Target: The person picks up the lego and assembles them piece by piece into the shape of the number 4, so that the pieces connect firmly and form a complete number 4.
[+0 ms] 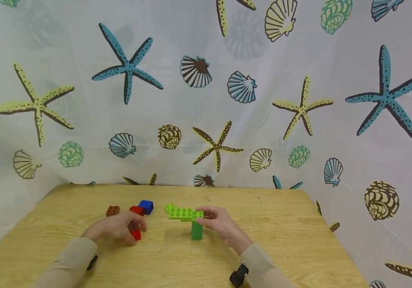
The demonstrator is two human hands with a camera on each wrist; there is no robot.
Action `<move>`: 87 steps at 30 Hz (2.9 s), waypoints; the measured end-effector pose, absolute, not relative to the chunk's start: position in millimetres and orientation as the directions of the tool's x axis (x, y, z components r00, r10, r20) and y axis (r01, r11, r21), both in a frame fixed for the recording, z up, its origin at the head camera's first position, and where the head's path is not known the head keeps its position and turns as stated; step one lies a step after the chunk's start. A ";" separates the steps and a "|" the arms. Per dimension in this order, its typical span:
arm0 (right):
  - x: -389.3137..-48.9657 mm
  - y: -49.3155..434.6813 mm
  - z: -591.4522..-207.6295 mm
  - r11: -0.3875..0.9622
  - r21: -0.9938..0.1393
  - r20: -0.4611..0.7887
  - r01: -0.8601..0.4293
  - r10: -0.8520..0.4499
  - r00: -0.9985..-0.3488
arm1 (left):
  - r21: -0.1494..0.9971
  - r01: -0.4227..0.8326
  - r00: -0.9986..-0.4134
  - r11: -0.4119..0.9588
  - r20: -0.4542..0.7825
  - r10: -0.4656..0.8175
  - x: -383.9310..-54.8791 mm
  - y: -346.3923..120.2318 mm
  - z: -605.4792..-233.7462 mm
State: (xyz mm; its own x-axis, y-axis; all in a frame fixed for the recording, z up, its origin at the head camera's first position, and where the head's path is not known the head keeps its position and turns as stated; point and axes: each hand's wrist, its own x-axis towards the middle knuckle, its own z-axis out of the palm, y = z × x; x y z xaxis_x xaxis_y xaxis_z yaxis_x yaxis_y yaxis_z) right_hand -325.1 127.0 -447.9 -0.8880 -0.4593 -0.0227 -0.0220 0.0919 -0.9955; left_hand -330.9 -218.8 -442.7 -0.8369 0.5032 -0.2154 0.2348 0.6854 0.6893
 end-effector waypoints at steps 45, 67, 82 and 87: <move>-324.2 126.3 -445.0 0.097 -0.995 -0.012 -0.038 -0.463 -0.886 | 0.827 0.319 -0.886 0.464 0.086 0.455 -336.8 -176.6 -434.1; -326.2 124.5 -448.4 0.051 -0.999 -0.015 -0.010 -0.475 -0.880 | 0.896 0.290 -0.885 0.337 0.117 0.451 -329.2 -138.0 -437.8; -328.6 125.2 -448.3 0.052 -0.999 -0.019 -0.006 -0.471 -0.882 | 0.963 0.162 -0.903 0.216 0.056 0.427 -328.7 -123.6 -439.7; -328.4 125.1 -448.4 0.052 -0.999 -0.017 -0.009 -0.468 -0.884 | 0.974 0.121 -0.912 0.193 0.033 0.409 -328.3 -120.9 -438.7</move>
State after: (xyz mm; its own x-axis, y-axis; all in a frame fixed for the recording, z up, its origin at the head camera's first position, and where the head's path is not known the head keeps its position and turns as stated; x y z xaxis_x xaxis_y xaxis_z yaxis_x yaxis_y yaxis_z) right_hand -328.4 125.1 -448.4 -0.8838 -0.4675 -0.0168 -0.0088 0.0524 -0.9986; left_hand -328.3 -120.9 -438.7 -0.9121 0.4087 0.0328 0.1213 0.1926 0.9738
